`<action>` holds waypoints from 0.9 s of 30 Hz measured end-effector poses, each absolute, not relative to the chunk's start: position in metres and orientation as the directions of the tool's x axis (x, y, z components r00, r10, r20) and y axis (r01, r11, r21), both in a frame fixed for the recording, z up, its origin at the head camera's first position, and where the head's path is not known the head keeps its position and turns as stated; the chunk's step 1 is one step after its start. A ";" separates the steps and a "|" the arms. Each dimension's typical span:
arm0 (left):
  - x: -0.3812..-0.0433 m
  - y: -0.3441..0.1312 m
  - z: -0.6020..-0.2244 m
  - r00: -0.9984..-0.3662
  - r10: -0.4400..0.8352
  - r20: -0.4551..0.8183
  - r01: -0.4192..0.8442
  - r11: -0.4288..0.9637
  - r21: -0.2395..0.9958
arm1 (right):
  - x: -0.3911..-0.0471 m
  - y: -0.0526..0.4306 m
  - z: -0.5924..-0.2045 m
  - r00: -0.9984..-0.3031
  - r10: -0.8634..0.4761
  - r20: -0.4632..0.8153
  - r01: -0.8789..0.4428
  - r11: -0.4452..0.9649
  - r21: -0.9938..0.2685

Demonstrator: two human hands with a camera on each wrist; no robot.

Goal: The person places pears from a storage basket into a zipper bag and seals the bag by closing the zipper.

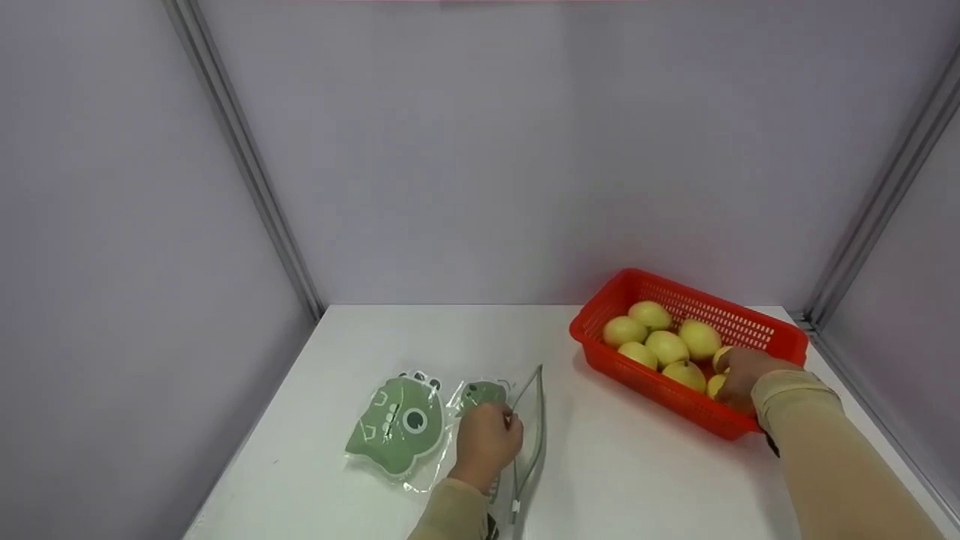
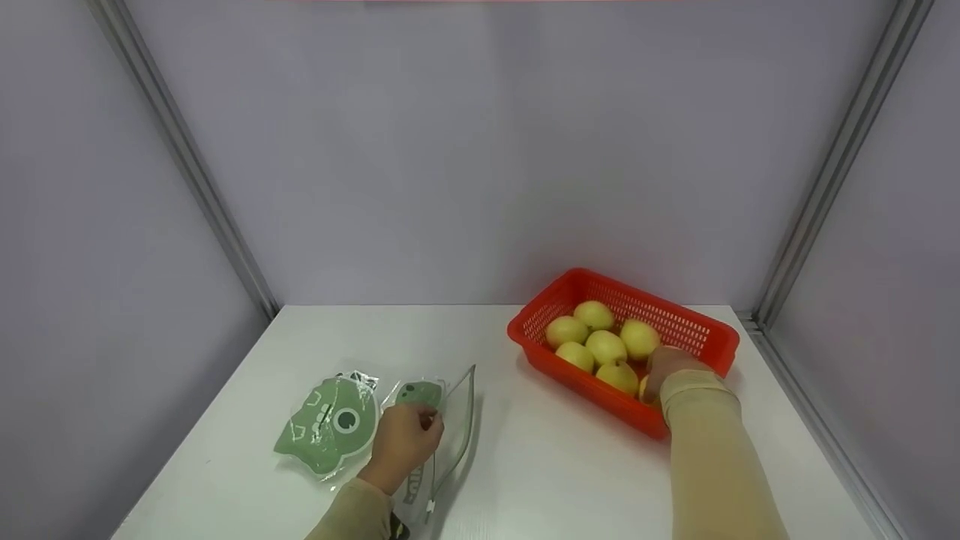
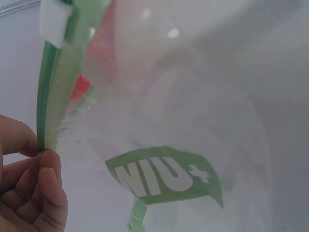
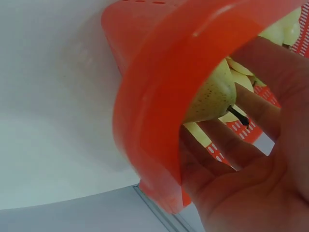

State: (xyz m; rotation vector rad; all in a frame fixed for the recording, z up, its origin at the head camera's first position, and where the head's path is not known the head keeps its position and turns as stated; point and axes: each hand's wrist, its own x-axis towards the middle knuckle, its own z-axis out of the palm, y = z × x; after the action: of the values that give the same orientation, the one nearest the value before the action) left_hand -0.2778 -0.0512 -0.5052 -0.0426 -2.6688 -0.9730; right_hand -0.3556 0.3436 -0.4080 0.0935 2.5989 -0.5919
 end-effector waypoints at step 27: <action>-0.272 -0.056 -0.507 -0.957 -0.079 0.279 0.113 0.783 0.611 | -0.365 0.343 -0.423 -0.941 -0.124 -0.315 -0.020 0.950 -0.312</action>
State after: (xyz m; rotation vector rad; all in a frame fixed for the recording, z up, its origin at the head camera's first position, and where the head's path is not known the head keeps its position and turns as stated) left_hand -0.2724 -0.0558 -0.5066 -0.0268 -2.6862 -0.9473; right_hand -0.3647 0.3434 -0.4233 -0.1052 2.7683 -0.4386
